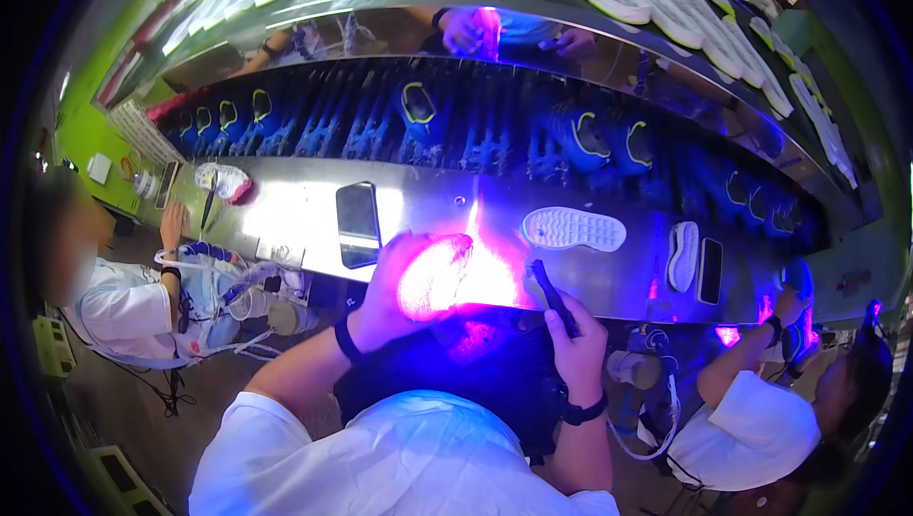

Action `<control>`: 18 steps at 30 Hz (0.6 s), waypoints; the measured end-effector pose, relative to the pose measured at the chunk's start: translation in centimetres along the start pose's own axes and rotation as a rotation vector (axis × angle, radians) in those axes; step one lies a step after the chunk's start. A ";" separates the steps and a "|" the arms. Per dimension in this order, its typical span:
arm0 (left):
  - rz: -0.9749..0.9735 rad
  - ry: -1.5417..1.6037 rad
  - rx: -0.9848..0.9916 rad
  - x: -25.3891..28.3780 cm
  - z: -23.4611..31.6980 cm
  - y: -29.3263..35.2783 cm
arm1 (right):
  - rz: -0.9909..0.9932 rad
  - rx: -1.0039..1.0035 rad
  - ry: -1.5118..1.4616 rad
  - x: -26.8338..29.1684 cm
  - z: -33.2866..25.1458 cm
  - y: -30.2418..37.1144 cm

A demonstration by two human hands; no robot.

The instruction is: Applying liquid to shoe components and inspecting them under a lamp on a production line.

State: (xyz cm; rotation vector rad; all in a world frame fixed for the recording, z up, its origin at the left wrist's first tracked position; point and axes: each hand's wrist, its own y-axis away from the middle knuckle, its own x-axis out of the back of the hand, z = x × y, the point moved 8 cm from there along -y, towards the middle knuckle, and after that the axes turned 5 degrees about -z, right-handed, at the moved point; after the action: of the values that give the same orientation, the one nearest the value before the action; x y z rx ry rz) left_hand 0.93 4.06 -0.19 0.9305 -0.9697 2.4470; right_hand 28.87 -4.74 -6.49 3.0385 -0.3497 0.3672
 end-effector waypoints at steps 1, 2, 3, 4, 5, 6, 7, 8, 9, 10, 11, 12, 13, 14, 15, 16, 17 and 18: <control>0.040 0.101 0.022 0.2 0.9 0.7 | -0.008 0.022 0.046 -0.6 0.0 -0.1; 0.016 0.087 0.037 0.1 1.4 1.9 | -0.020 0.041 0.085 -1.5 0.0 -0.1; -0.020 0.017 0.027 -0.5 1.6 3.4 | -0.028 0.029 0.087 -2.3 0.4 -0.2; -0.054 -0.050 0.017 -1.2 1.6 5.0 | -0.049 0.004 0.114 -3.2 1.1 -0.3; -0.069 -0.046 0.010 -1.8 1.5 6.1 | -0.067 -0.019 0.138 -3.8 1.7 -0.6; -0.070 -0.042 0.019 -2.0 1.1 6.9 | -0.074 -0.026 0.142 -4.5 2.1 -1.0; -0.078 -0.043 0.008 -2.3 0.9 7.5 | -0.094 0.008 0.195 -5.3 2.2 -1.5; -0.085 -0.044 -0.004 -2.5 0.7 7.9 | -0.115 0.044 0.248 -6.2 2.0 -2.0; -0.088 0.031 0.024 -2.6 0.4 8.3 | -0.122 0.039 0.253 -6.8 1.9 -2.4; -0.087 0.034 0.033 -2.6 -0.1 8.6 | -0.156 0.043 0.238 -7.8 1.1 -2.9; -0.118 -0.004 -0.007 -2.8 -0.4 9.0 | -0.190 0.047 0.223 -8.7 0.7 -3.4; -0.149 -0.043 -0.048 -3.1 -0.5 9.4 | -0.196 0.045 0.224 -9.2 1.0 -3.9; -0.147 -0.041 -0.041 -3.0 -0.7 9.4 | -0.209 0.006 0.184 -9.6 1.7 -4.3; -0.161 -0.038 -0.050 -3.2 -0.7 9.4 | -0.221 -0.034 0.144 -9.9 2.5 -4.7; -0.176 -0.036 -0.060 -3.3 -0.7 9.4 | -0.226 -0.036 0.146 -10.0 3.0 -5.3; -0.176 -0.035 -0.056 -3.4 -0.9 9.4 | -0.206 0.031 0.200 -10.1 3.0 -5.8; -0.179 -0.041 -0.074 -3.5 -0.9 9.4 | -0.184 0.097 0.253 -10.1 2.8 -6.2; -0.182 -0.046 -0.094 -3.6 -0.9 9.4 | -0.186 0.095 0.253 -10.1 2.8 -6.2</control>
State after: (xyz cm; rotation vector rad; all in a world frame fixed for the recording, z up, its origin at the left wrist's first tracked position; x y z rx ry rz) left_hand -1.83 -2.17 -7.61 1.0009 -0.9616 2.2194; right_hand 21.41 3.27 -11.88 3.0288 -0.0356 0.7636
